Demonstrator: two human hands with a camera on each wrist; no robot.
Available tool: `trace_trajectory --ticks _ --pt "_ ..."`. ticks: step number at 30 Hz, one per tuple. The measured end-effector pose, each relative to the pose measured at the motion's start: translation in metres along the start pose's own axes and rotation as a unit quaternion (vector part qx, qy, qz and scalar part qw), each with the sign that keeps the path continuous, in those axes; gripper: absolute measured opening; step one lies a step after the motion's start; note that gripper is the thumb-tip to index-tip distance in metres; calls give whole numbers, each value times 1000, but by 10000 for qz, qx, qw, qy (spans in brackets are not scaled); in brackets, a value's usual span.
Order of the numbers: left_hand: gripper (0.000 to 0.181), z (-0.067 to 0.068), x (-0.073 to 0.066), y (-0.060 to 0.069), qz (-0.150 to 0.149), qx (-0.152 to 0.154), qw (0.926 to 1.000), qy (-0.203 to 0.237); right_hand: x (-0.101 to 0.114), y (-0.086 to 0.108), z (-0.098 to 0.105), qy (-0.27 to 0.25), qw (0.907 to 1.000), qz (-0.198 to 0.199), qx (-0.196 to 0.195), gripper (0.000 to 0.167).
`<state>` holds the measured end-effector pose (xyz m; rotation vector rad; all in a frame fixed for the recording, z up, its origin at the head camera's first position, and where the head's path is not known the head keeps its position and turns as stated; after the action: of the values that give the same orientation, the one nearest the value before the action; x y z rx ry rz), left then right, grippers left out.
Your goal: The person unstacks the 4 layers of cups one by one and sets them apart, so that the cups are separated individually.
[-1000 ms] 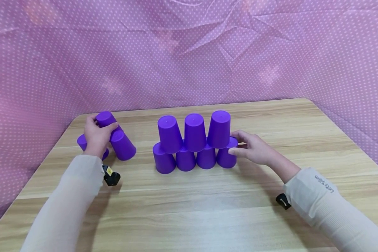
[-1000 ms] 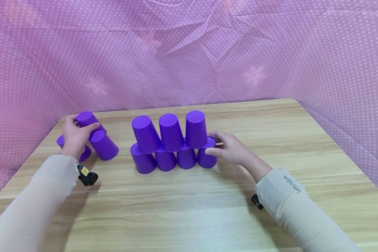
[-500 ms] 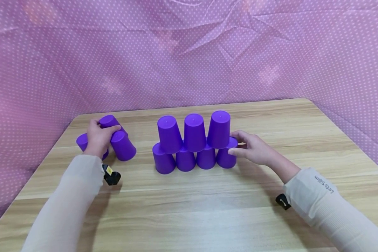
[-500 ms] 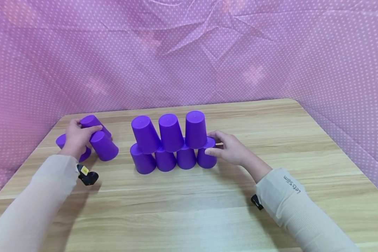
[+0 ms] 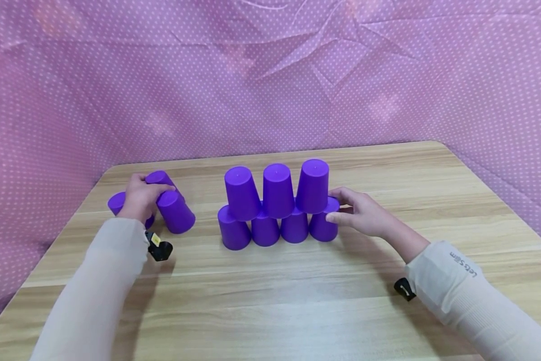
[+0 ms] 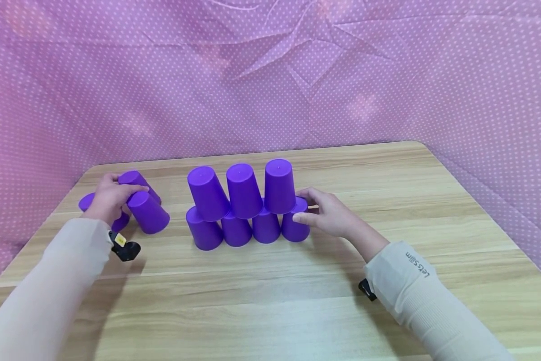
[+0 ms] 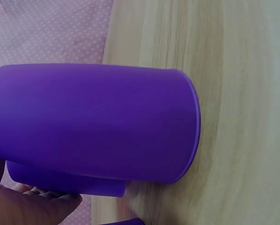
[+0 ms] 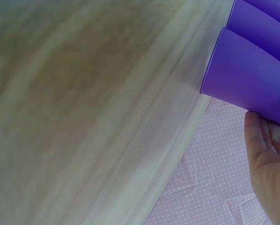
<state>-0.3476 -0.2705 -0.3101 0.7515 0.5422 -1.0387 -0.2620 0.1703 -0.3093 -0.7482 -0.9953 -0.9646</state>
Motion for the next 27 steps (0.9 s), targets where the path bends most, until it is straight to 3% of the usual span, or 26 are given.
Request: trace_trajectory --ticks 9,20,27 --pt "78 3 4 0 79 138 9993 -330 1 -1 0 29 10000 37 6 43" --pt "77 3 6 -5 -34 44 9992 -396 1 -1 0 27 10000 79 25 43" --pt "81 4 -2 -6 -205 -1 9998 31 0 -1 0 29 10000 34 16 43"
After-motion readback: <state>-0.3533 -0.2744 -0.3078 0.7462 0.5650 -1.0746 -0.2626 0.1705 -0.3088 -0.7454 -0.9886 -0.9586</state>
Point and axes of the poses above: each hand's wrist, its own y-axis away from the middle knuckle, its own z-axis out of the back of the hand, x = y × z, the point moved 8 cm from there along -y, towards the middle knuckle, and after that the axes turned 11 degrees about -y, right-handed, at the moved point
